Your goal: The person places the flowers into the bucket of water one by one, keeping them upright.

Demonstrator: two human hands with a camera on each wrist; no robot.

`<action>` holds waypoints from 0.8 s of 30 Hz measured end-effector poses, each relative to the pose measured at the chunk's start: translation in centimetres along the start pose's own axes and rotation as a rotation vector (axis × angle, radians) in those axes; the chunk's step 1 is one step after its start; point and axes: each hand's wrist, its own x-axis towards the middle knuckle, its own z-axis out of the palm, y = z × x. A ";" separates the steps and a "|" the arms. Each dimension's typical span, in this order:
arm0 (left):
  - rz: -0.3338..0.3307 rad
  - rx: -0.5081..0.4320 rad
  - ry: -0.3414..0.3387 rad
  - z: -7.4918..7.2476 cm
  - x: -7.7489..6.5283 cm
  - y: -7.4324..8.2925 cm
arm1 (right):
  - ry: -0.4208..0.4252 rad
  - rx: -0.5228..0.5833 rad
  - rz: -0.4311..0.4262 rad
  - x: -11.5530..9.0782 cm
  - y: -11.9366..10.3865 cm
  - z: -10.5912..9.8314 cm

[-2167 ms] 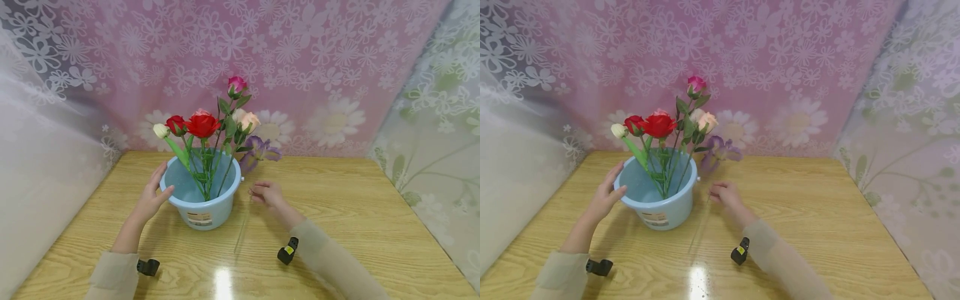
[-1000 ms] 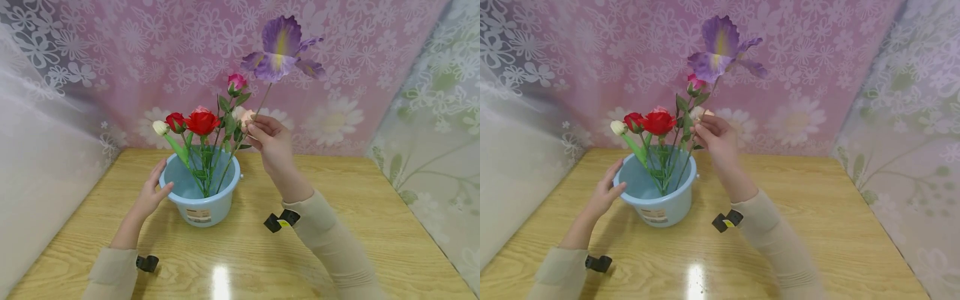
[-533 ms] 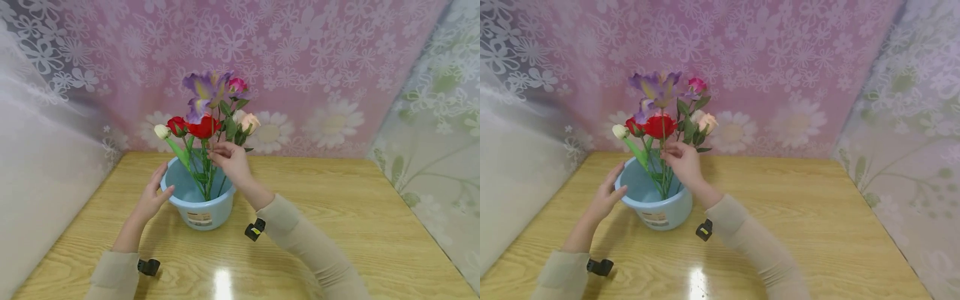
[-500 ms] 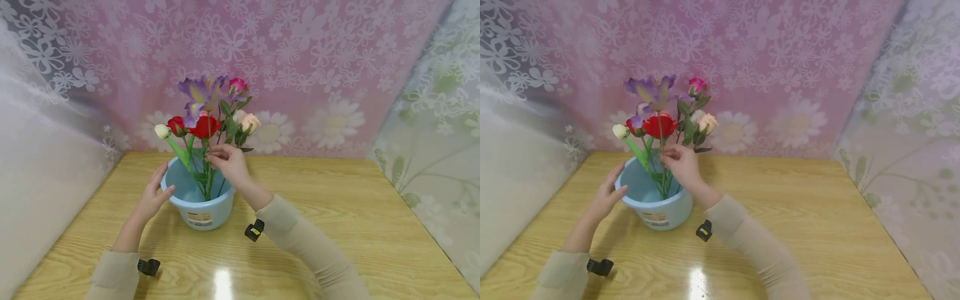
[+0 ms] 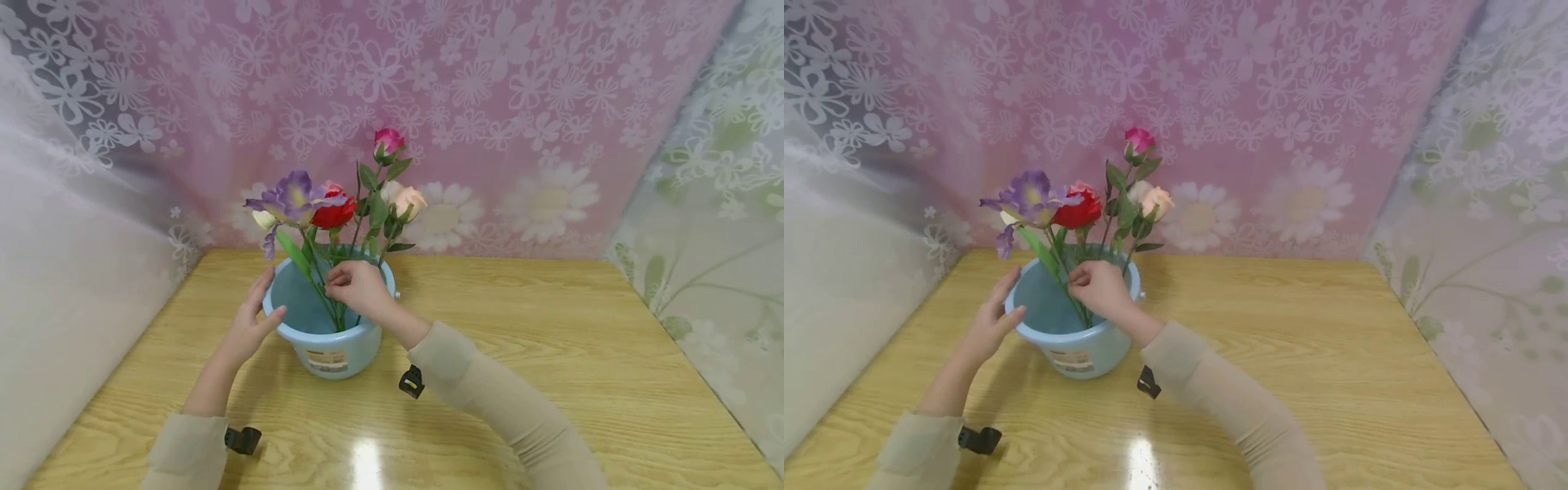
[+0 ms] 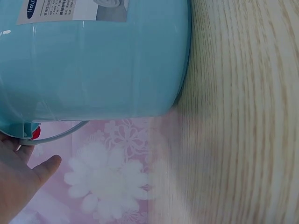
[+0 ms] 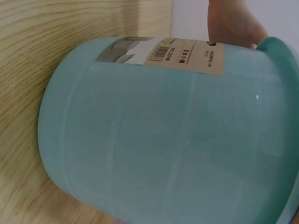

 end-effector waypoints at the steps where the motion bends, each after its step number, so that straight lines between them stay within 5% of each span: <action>1: 0.000 0.004 -0.001 0.1 0.0 0.2 | 0.005 -0.011 0.003 -0.1 0.1 0.0; 4: -0.005 0.013 -0.004 0.3 0.0 0.5 | 0.060 -0.010 -0.027 -0.5 0.2 -0.1; 12: -0.018 0.053 -0.012 -0.2 0.5 -3.2 | 0.257 0.075 -0.261 -3.1 0.3 -2.2; 18: -0.110 0.356 0.211 -0.6 -0.9 -2.0 | 0.284 -0.023 -0.275 -6.1 1.9 -5.3; 21: -0.053 0.506 0.337 -0.6 -1.4 -1.3 | 0.324 -0.140 -0.272 -7.6 3.1 -7.1; 24: 0.018 0.569 0.368 -0.5 -1.4 -0.2 | 0.355 -0.268 -0.246 -9.1 4.1 -9.0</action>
